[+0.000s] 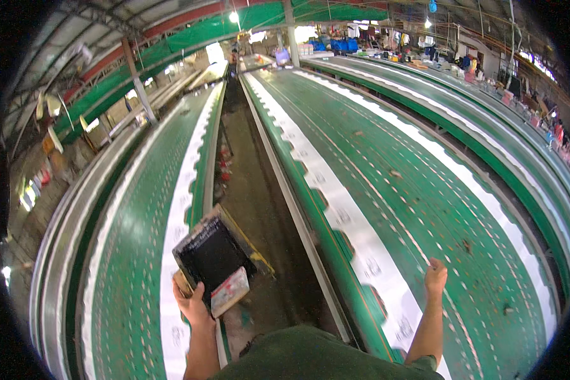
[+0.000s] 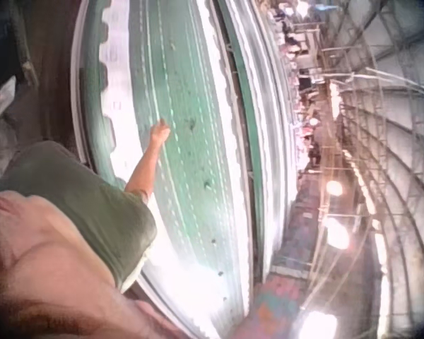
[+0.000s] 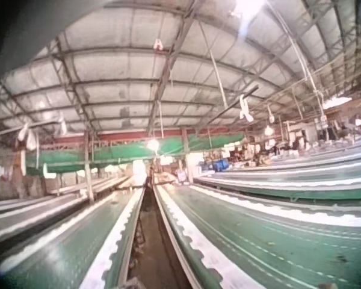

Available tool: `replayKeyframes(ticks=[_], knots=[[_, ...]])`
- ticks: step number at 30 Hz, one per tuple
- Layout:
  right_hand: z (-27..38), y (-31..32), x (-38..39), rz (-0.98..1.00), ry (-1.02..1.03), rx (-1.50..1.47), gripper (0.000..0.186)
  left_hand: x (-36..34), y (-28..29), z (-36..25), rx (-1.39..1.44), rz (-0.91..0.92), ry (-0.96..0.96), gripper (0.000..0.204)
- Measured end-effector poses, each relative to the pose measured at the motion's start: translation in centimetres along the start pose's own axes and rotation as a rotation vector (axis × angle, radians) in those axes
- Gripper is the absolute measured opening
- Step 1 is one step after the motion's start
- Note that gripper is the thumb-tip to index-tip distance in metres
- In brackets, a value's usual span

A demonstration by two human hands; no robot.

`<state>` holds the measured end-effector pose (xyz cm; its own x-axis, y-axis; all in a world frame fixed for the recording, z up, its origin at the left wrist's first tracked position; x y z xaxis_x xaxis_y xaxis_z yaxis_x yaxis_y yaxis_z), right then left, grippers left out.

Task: The person holds a screen-printing squeegee and repeatedly wipes a dark viscous substance across a rectangular frame on a long green workbench. The person moves along the bench while continuing the wiping motion.

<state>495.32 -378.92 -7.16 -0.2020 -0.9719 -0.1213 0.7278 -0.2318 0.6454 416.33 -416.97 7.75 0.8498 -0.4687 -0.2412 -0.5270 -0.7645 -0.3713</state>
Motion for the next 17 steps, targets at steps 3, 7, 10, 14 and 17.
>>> replayKeyframes(ticks=[3,7,10,14,17], knots=[[7.4,-9.1,-7.6,0.025,0.142,0.178,0.038,-8.4,-3.9,0.2,-0.007,-0.005,-0.078,0.097],[21.2,-21.7,-13.0,0.187,0.270,0.449,0.037,-16.2,-5.6,2.8,-0.168,-0.146,-0.004,0.095],[28.4,-29.9,-20.5,0.163,0.313,0.492,0.040,-24.6,-4.5,8.7,-0.059,-0.132,0.015,0.095],[35.2,-40.5,-30.4,0.240,0.244,0.563,0.042,-35.5,-4.0,15.3,-0.085,-0.172,-0.054,0.098],[39.3,-46.4,-37.5,0.347,0.208,0.829,0.080,-45.0,-5.0,20.8,-0.083,-0.147,-0.115,0.102]])
Point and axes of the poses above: each hand's wrist, its own x-axis away from the middle knuckle, its own y-axis out of the back of the hand, z = x × y, the point moved 10 cm from there along -x, towards the middle knuckle, and after that the axes turned 10 degrees about z, right-handed, at the moved point
